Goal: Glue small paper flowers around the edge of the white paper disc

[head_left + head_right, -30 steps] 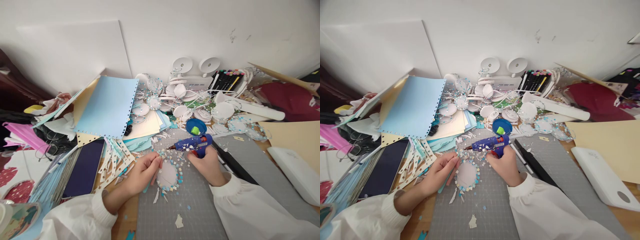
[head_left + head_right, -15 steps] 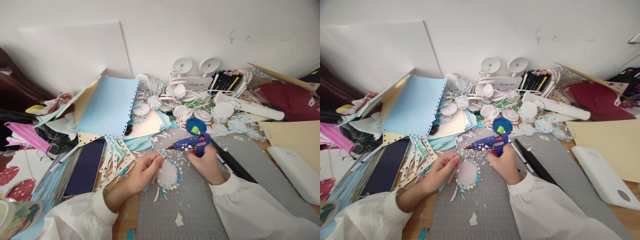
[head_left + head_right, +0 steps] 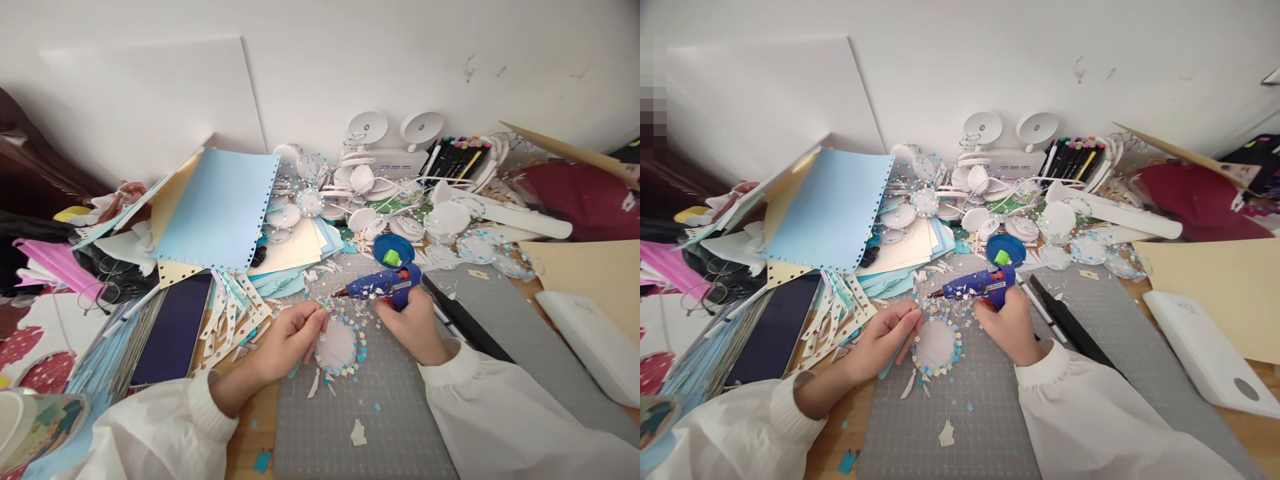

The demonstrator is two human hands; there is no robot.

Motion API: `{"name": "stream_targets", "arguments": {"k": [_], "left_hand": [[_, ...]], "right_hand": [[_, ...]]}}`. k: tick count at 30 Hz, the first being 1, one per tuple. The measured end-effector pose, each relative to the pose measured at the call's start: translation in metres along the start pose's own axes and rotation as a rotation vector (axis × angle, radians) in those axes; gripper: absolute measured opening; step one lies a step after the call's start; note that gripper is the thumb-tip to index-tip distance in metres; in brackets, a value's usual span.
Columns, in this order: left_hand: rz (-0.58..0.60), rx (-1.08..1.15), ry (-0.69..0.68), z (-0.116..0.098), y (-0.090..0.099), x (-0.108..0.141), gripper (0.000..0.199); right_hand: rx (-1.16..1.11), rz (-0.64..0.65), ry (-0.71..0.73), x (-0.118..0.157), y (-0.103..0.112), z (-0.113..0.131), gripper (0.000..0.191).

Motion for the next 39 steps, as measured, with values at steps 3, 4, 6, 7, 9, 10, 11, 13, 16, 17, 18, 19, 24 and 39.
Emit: {"name": "stream_targets", "arguments": {"k": [3,4,6,7,9,10,11,13,16,17,18,19,24,39], "left_hand": [[-0.001,-0.002,-0.006,-0.001,0.000,0.000,0.035],[-0.001,-0.002,-0.007,-0.001,0.000,0.000,0.035],[0.001,-0.001,-0.010,-0.002,0.000,0.001,0.035],[0.002,-0.001,-0.010,-0.002,0.000,0.001,0.036],[0.003,-0.002,-0.010,-0.002,0.000,0.000,0.036],[0.003,-0.003,-0.009,-0.002,0.000,0.000,0.036],[0.004,-0.004,-0.008,-0.002,0.000,0.000,0.036],[0.007,-0.004,-0.005,-0.002,0.000,0.000,0.036],[0.006,-0.005,-0.006,-0.002,0.000,0.000,0.036],[0.003,-0.004,-0.008,-0.001,0.000,0.000,0.036],[0.001,-0.002,-0.009,-0.001,0.001,0.000,0.036],[-0.003,0.000,-0.010,0.000,0.001,0.000,0.036],[-0.018,0.012,-0.006,0.000,0.002,0.000,0.036],[-0.183,0.322,0.078,0.005,0.017,-0.004,0.035]], "right_hand": [[0.004,-0.005,0.002,0.000,0.000,-0.001,0.012],[0.003,-0.006,0.006,0.000,0.000,-0.001,0.012],[0.004,-0.006,0.018,0.000,0.000,-0.001,0.010],[0.008,-0.006,0.024,0.000,0.000,-0.001,0.010],[0.018,-0.008,0.035,0.000,0.000,-0.001,0.009],[0.024,-0.010,0.040,0.000,0.000,-0.001,0.010],[0.029,-0.012,0.047,0.000,0.000,-0.001,0.010],[0.041,-0.017,0.067,0.000,0.001,0.001,0.011],[0.083,-0.044,0.114,0.001,0.004,0.004,0.011],[0.106,-0.057,0.130,0.001,0.005,0.005,0.012],[0.133,-0.070,0.144,0.001,0.006,0.006,0.013],[0.157,-0.083,0.156,0.002,0.007,0.006,0.015],[0.264,-0.190,0.153,0.001,0.015,0.001,0.018],[0.529,-0.010,0.234,-0.009,-0.003,-0.011,0.028]]}}
Point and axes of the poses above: each hand's wrist, its own x-axis away from the middle knuckle, its own y-axis out of the back of the hand, z = x × y, the point moved 7 cm from there along -x, towards the middle knuckle, and after that the axes turned 3 degrees about y, right-handed, at the moved point
